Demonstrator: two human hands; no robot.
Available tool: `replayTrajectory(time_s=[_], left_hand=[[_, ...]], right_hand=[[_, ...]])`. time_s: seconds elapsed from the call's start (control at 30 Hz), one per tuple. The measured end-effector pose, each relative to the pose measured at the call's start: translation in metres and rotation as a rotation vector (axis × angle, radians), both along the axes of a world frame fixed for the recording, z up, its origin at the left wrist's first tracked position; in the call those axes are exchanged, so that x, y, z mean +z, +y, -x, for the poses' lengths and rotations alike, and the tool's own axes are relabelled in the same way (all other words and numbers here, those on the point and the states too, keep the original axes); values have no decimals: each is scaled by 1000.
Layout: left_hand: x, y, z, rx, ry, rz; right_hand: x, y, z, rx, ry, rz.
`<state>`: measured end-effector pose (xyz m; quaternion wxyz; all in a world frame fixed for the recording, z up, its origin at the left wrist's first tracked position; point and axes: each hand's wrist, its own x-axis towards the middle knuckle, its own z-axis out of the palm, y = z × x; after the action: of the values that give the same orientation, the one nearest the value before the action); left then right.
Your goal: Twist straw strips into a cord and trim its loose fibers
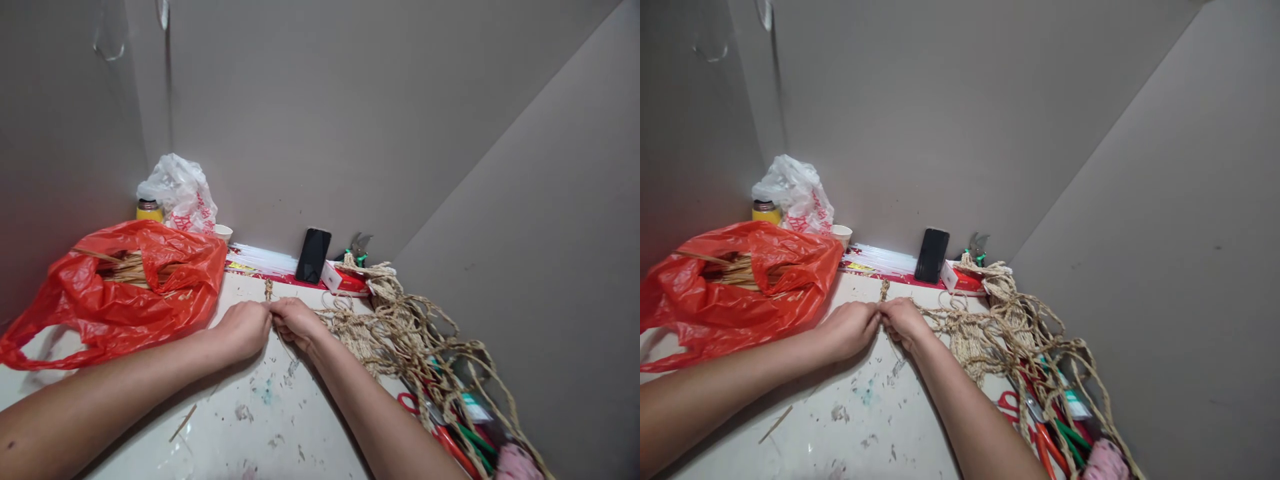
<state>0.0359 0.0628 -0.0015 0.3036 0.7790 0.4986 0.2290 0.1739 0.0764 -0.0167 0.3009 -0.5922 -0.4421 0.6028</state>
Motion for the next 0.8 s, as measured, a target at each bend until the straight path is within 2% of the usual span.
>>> replayTrajectory(time_s=[0.13,0.23,0.27,0.33,0.37,0.4,0.5,0.57,0.67,0.8], left_hand=[[0,-23,-3,-68,66,-23],[6,-20,1,-149,31,-14],[9,-15,3,-134,-29,-15],[12,0,7,0,-249,-1],[13,7,8,85,-395,54],[12,13,8,122,-508,195],[2,22,3,76,-538,447],[-5,22,0,26,-523,556],[-10,22,0,5,-540,619],[-8,25,4,18,-543,621]], right_hand=[[2,0,-7,41,112,7],[5,0,-11,56,176,-1],[6,-1,-11,58,193,-8],[8,-1,-13,68,221,-21],[9,-1,-13,76,230,-27],[9,-2,-13,85,237,-32],[9,-1,-14,122,235,-46],[9,-1,-15,149,216,-53],[9,-1,-17,185,164,-66],[12,-4,-17,199,54,-118]])
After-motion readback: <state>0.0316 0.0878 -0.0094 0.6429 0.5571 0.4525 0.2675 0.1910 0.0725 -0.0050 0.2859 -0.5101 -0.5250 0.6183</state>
